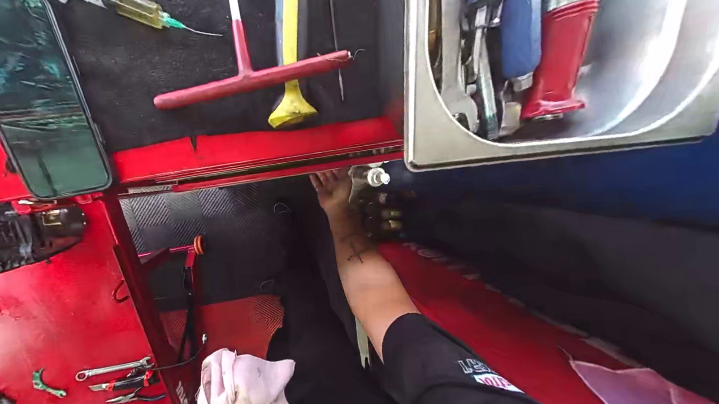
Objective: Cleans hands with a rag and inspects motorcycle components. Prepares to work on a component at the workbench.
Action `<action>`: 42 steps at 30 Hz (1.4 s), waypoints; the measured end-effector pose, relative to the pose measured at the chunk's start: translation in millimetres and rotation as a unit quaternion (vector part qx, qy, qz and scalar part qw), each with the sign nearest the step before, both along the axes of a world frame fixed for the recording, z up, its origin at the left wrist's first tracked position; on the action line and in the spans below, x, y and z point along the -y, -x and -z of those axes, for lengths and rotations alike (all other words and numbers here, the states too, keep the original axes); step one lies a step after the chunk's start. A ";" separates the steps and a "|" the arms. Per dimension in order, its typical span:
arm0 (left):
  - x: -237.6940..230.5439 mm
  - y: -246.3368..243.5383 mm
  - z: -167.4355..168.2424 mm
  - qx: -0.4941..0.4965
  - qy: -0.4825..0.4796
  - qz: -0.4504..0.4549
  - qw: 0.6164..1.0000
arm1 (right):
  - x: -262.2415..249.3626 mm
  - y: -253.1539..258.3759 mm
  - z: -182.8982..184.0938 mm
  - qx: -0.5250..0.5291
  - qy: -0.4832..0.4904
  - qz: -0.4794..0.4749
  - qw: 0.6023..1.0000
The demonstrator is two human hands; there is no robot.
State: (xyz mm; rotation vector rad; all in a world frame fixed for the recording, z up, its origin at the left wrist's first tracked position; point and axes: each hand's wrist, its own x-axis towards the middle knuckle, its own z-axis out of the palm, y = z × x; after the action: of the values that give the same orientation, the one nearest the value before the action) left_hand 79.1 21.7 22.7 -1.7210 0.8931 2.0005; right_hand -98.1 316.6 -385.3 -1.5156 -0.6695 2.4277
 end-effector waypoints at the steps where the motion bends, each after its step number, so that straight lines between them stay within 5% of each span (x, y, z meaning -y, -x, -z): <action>1: 1.1 0.7 -0.7 -0.009 -0.013 0.001 1.000 | 1.8 -9.8 -0.9 0.014 0.002 0.002 1.000; 6: 9.1 -3.5 -2.7 -0.081 -0.080 0.039 0.993 | 6.0 -74.8 -6.5 0.051 0.015 -0.016 0.998; 10: 4.7 -12.8 0.6 0.010 -0.012 0.016 1.000 | 11.9 -128.6 -16.4 0.085 0.013 -0.030 0.996; 16: 4.6 -23.7 6.5 0.013 -0.020 0.019 1.000 | 21.2 -190.7 -24.6 0.114 0.037 -0.006 0.993; 19: 6.0 -23.8 5.4 -0.038 -0.075 0.020 0.996 | 18.4 -214.1 -37.5 0.186 0.015 -0.091 0.978; 21: 8.9 -26.1 6.3 -0.102 -0.129 0.016 0.986 | 12.3 -218.4 -57.6 0.292 -0.097 -0.273 0.912; 24: 15.1 -34.8 6.4 -0.113 -0.115 0.038 0.986 | -16.7 -197.4 -76.3 0.368 -0.355 -0.511 0.691; 27: 34.1 -63.1 21.4 -0.141 -0.126 0.042 0.981 | -55.6 -147.7 -72.7 0.342 -0.452 -0.540 0.623; 30: 8.1 -23.7 6.8 -0.003 -0.049 0.002 0.999 | -75.8 -108.0 -57.8 0.337 -0.460 -0.603 0.558; 33: 38.6 -74.7 44.8 -0.173 -0.210 -0.015 0.962 | -77.3 -100.4 -65.4 0.319 -0.467 -0.619 0.545; 36: 27.4 -60.7 21.9 -0.017 -0.056 0.035 0.998 | -50.8 -118.8 -81.8 0.216 -0.459 -0.630 0.589; 42: 33.0 -69.1 42.7 -0.217 -0.170 0.041 0.960 | 5.2 -134.1 -134.4 0.066 -0.342 -0.728 0.590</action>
State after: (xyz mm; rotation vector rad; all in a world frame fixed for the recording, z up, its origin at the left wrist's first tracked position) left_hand 148.2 -11.2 -20.0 -1.0629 0.6757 2.3535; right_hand 36.0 311.4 -250.9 -0.6651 -3.3640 1.8938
